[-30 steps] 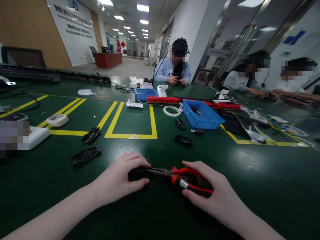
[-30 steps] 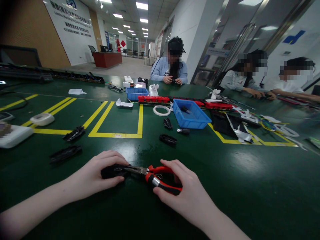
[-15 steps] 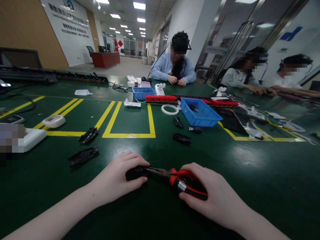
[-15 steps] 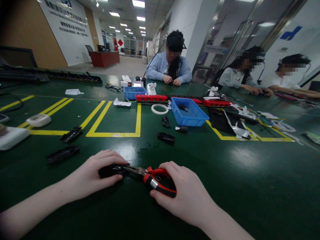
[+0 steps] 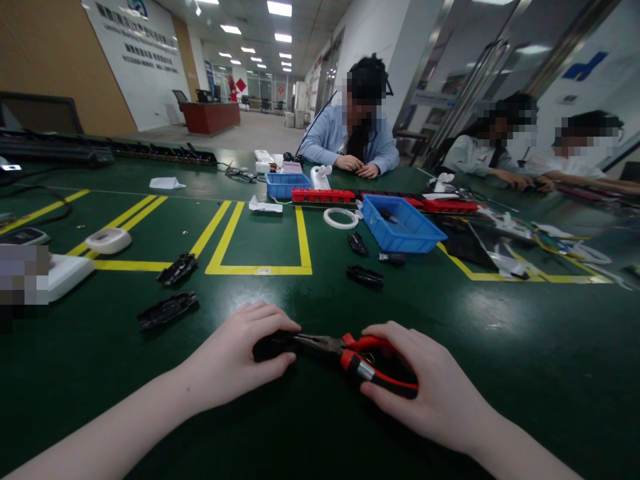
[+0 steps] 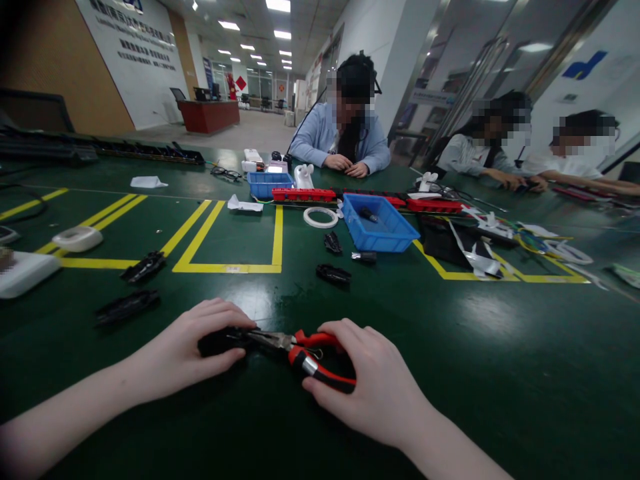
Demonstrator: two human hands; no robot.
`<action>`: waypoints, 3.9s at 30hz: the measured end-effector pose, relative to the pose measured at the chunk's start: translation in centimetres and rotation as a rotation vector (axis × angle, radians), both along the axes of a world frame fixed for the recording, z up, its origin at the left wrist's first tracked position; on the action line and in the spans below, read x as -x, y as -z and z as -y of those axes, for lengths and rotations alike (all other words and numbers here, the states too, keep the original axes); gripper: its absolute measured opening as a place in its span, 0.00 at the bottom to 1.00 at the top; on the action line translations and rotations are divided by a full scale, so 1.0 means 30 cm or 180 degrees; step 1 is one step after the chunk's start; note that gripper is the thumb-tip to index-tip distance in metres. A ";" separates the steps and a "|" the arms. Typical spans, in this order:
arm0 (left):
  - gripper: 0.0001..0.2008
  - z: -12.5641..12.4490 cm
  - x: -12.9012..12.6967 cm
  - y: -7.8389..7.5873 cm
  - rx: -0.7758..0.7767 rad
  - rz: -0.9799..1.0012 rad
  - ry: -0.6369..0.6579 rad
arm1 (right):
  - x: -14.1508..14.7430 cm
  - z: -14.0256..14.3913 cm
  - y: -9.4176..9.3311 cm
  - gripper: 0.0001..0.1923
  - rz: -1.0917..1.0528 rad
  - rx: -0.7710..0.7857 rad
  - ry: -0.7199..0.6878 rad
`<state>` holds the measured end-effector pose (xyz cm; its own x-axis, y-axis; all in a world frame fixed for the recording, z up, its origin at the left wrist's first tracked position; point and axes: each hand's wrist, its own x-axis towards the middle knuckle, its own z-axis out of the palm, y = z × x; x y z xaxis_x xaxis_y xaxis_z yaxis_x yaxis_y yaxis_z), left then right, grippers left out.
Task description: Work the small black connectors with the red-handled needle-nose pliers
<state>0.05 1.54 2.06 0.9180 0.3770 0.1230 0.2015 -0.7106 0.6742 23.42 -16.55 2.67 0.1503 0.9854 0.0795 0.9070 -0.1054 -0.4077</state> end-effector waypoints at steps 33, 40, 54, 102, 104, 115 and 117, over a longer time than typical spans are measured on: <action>0.13 -0.014 0.009 0.023 0.0048 0.0065 0.0043 | -0.004 0.006 0.015 0.28 -0.0027 -0.0502 -0.0195; 0.14 -0.010 0.009 0.023 0.0183 0.0074 0.0056 | -0.011 0.011 0.018 0.28 0.0048 -0.0550 -0.0203; 0.14 -0.011 0.010 0.027 0.0150 0.0110 0.0064 | -0.010 0.013 0.005 0.30 0.0192 -0.0721 -0.0297; 0.16 -0.015 0.018 0.036 0.0190 0.0292 0.0108 | -0.001 0.012 0.001 0.30 -0.0092 -0.0827 -0.0280; 0.16 -0.014 0.019 0.037 0.0172 0.0347 0.0101 | 0.001 0.013 0.001 0.30 -0.0113 -0.0865 -0.0298; 0.16 -0.002 0.027 0.045 -0.0245 0.0673 0.0105 | 0.010 0.012 -0.006 0.29 -0.0612 -0.0600 -0.0132; 0.16 -0.002 0.027 0.046 -0.0263 0.0674 0.0104 | 0.010 0.011 -0.008 0.28 -0.0659 -0.0529 -0.0100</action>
<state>-0.77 1.62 0.68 0.8801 0.3280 0.3434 0.0376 -0.7690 0.6382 23.12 -16.89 2.91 0.1499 0.9658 0.2114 0.8042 0.0053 -0.5944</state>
